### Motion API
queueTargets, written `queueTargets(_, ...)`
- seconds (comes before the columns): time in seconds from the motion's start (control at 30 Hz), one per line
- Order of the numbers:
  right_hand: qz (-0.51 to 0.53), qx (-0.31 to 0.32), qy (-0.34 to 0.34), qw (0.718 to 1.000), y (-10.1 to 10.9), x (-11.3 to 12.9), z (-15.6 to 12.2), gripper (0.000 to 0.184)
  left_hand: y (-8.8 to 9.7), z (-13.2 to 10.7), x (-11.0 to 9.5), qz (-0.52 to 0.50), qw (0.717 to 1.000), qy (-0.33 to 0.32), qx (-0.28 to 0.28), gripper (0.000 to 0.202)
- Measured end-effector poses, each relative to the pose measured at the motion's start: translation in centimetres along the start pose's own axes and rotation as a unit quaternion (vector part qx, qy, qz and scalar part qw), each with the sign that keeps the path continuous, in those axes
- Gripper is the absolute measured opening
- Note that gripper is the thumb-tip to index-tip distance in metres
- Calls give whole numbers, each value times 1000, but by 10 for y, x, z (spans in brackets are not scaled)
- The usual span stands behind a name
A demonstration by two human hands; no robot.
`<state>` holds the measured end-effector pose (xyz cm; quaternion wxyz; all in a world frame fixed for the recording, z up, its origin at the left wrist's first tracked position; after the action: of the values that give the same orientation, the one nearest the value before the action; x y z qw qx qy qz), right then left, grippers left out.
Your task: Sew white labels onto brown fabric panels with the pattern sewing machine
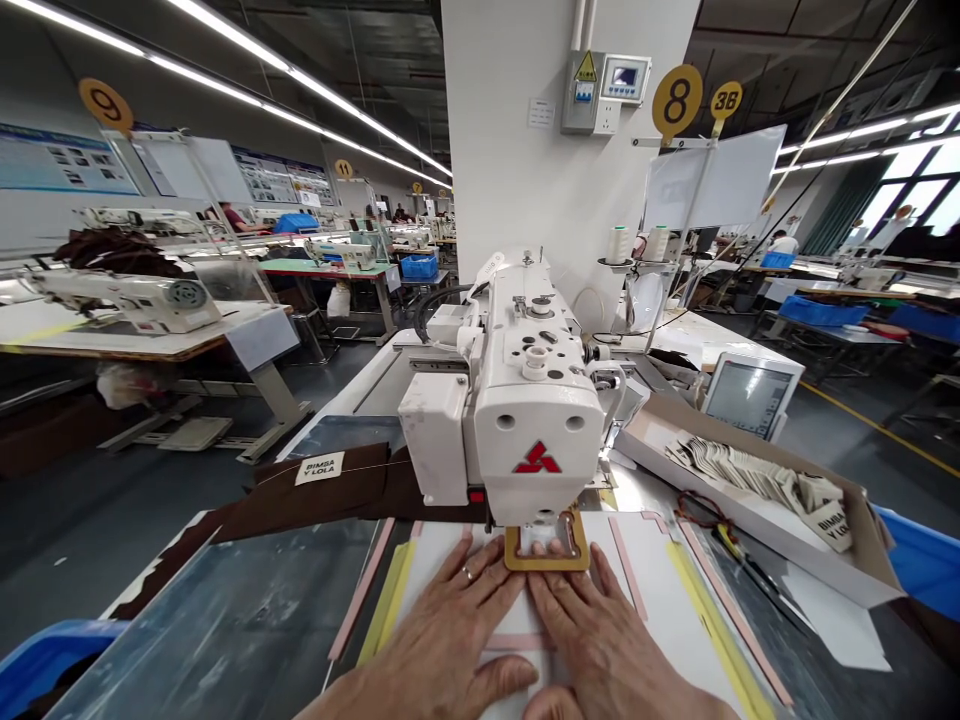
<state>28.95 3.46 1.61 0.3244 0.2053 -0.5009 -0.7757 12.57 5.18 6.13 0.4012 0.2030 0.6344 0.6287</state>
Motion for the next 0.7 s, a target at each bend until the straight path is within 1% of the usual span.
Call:
queueTargets(0.3, 14, 23, -1, 1000, 2, -3, -2, 95, -2, -1, 3, 9, 1000, 2, -23, 89)
queueTargets(0.47, 7, -1, -4, 1000, 3, -2, 0, 93, -2, 0, 1, 15, 1000, 3, -11, 90)
queueTargets(0.53, 3, -7, -8, 1000, 3, -2, 0, 93, 0, 1, 0, 11, 1000, 0, -14, 90)
queueTargets(0.63, 0, -2, -11, 1000, 3, -2, 1, 98, 4, 2, 0, 5, 1000, 1, -20, 90)
queueTargets(0.7, 3, 2, -20, 1000, 4, -2, 1, 103, 5, 3, 0, -2, 1000, 5, -14, 90)
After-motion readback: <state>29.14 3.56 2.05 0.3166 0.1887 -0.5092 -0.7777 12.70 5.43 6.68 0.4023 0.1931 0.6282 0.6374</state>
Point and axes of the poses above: each hand's wrist, its own z-axis towards the middle knuckle, its own y-axis out of the back of the hand, x = y × z, the point moved 6 cm from there along z, towards the middle knuckle, and after that the axes turned 3 degrees about -x, right-handed, at the moved point
